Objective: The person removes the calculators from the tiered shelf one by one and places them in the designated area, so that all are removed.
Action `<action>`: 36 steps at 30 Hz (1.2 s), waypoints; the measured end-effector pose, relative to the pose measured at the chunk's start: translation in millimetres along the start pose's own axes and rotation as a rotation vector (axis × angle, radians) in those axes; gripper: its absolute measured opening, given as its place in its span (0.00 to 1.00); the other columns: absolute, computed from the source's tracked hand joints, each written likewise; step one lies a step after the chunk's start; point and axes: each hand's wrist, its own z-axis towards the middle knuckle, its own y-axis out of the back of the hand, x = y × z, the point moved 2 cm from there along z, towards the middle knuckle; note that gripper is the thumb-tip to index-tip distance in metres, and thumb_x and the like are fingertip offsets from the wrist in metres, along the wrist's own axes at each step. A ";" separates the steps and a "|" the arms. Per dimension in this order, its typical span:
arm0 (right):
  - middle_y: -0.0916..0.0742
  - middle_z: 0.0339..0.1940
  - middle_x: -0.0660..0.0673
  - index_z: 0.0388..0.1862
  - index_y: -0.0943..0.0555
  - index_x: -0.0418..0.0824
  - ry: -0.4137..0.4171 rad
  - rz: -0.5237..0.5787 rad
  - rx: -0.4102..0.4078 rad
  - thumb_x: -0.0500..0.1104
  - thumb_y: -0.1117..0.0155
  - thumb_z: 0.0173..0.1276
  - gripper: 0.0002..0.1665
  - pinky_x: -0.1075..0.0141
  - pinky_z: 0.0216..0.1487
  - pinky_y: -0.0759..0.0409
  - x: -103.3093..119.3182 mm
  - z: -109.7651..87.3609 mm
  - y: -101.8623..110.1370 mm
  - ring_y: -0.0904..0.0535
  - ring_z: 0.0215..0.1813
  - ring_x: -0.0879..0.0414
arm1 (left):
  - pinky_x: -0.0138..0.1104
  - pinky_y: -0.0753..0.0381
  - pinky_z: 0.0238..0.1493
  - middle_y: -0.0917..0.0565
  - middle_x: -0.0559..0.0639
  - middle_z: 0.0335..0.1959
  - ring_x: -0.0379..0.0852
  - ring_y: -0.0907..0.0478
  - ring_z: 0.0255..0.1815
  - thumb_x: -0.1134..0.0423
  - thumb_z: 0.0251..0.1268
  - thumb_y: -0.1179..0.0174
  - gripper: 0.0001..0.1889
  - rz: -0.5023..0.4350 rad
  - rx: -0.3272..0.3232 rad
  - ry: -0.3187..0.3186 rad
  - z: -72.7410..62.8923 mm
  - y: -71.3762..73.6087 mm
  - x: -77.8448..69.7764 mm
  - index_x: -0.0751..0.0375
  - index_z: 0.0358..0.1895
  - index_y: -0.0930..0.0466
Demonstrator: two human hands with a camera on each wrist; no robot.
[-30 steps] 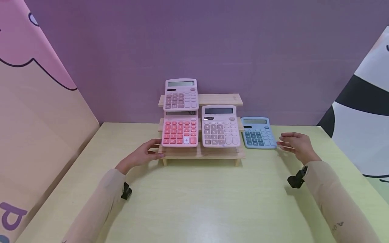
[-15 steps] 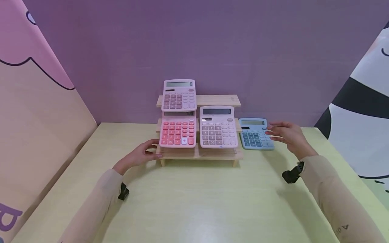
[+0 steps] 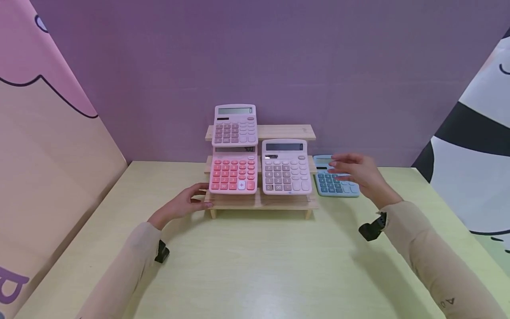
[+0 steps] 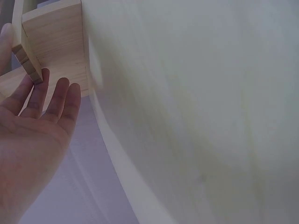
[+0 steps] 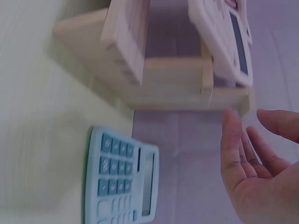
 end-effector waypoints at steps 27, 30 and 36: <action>0.21 0.54 0.35 0.60 0.32 0.32 0.038 0.163 0.107 0.37 0.45 0.67 0.23 0.58 0.55 0.22 53.8 14.8 -88.0 0.18 0.49 0.50 | 0.49 0.36 0.66 0.39 0.57 0.68 0.59 0.41 0.67 0.54 0.56 0.37 0.37 -0.008 -0.003 0.006 1.7 -1.3 4.2 0.60 0.67 0.44; 0.21 0.53 0.36 0.60 0.32 0.32 0.038 0.195 0.112 0.36 0.46 0.67 0.23 0.56 0.56 0.23 56.6 18.3 -96.9 0.18 0.49 0.50 | 0.48 0.36 0.66 0.39 0.57 0.68 0.59 0.40 0.67 0.53 0.56 0.37 0.37 -0.005 -0.005 0.008 1.2 -1.3 4.0 0.60 0.67 0.44; 0.21 0.55 0.34 0.59 0.31 0.33 0.032 0.221 0.119 0.36 0.45 0.66 0.22 0.58 0.55 0.22 63.0 24.9 -111.0 0.19 0.50 0.50 | 0.49 0.36 0.66 0.39 0.58 0.68 0.59 0.41 0.67 0.54 0.57 0.37 0.37 -0.010 -0.005 0.004 1.0 -1.2 4.4 0.60 0.67 0.44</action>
